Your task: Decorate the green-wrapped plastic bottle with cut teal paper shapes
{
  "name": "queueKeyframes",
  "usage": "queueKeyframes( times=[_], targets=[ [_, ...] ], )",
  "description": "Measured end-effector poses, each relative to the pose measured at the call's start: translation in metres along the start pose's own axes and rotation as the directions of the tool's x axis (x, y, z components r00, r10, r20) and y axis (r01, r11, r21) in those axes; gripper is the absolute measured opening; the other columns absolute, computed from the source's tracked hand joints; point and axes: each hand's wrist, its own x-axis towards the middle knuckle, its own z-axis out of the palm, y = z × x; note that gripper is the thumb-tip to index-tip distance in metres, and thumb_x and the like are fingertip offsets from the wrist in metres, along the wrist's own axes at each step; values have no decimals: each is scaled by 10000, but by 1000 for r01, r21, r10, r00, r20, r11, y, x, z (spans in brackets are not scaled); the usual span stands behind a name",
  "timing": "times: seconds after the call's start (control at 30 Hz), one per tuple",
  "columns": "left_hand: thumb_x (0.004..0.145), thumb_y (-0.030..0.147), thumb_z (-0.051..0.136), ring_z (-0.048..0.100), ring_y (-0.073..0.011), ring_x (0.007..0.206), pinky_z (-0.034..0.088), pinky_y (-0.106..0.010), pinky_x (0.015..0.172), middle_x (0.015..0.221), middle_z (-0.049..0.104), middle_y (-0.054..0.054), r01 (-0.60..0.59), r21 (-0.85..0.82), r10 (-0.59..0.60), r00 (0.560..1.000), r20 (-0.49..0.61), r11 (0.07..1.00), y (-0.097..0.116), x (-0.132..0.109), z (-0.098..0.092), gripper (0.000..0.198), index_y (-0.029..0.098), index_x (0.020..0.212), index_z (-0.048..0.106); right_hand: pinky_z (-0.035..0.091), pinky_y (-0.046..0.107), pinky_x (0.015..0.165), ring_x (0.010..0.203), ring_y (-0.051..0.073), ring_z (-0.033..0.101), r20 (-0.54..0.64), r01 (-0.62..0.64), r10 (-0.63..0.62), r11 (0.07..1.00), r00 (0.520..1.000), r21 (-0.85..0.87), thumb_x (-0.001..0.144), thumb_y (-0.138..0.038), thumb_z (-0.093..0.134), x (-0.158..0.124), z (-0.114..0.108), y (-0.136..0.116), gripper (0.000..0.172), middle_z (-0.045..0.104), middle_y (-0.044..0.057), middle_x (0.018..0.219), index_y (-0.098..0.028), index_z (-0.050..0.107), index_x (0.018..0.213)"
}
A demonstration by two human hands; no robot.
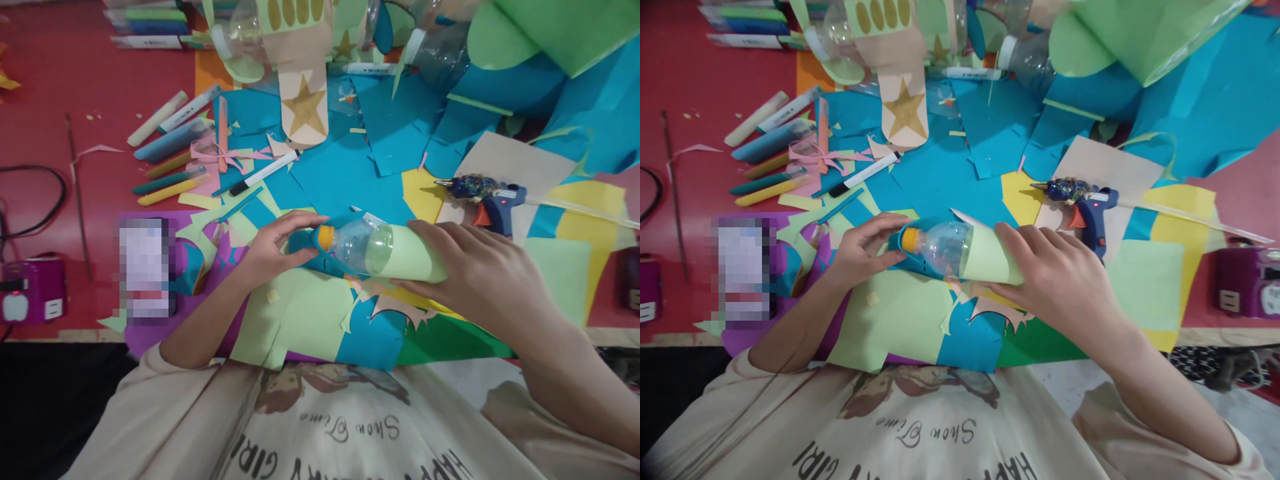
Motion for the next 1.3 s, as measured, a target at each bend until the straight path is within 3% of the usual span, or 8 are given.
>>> queueKeyframes(
  times=[0.2,0.5,0.73,1.0,1.13,1.3],
  targets=[
    [810,306,742,591,-241,1251,539,-377,1000,1265,656,-57,0,-51,6,993,116,999,7,1,0,366,285,1153,615,472,368,599,689,271,688,-1,-3,3,1000,1000,16,951,-596,404,-1,1,-2,578,735,160,862,-88,607,1137],
    [849,396,675,564,-249,1252,475,-420,1059,1292,609,-61,-38,119,18,986,163,992,6,-4,0,425,322,1256,575,460,365,598,717,276,691,-24,-11,12,999,1000,44,953,-586,408,3,1,-7,588,735,179,879,-66,623,1126],
    [800,458,718,559,-281,1257,474,-450,1055,1283,611,-82,-55,175,29,988,149,983,6,-3,4,481,284,1223,568,516,363,660,820,288,708,30,24,-25,999,999,26,907,-551,546,6,0,-10,563,727,187,1017,-56,592,1173],
    [747,493,769,581,-270,1197,496,-415,1004,1251,611,-92,-130,273,93,985,146,953,9,-1,5,584,284,1254,569,516,370,699,845,283,693,-7,49,-48,997,999,59,953,-584,405,7,6,-9,586,722,180,960,-67,582,1167],
    [732,534,765,593,-258,1154,505,-393,975,1206,621,-92,-165,299,128,982,141,940,5,0,5,614,282,1257,569,512,367,711,867,276,680,7,49,-50,997,999,52,957,-534,446,9,6,-12,537,714,180,1033,-75,565,1210],
    [702,567,773,580,-266,1163,492,-409,998,1193,624,-95,-122,299,92,990,111,946,2,1,5,614,292,1224,599,517,382,741,924,280,663,25,71,-72,996,997,57,948,-480,506,16,5,-20,549,698,198,1119,-62,512,1302]
  ],
)
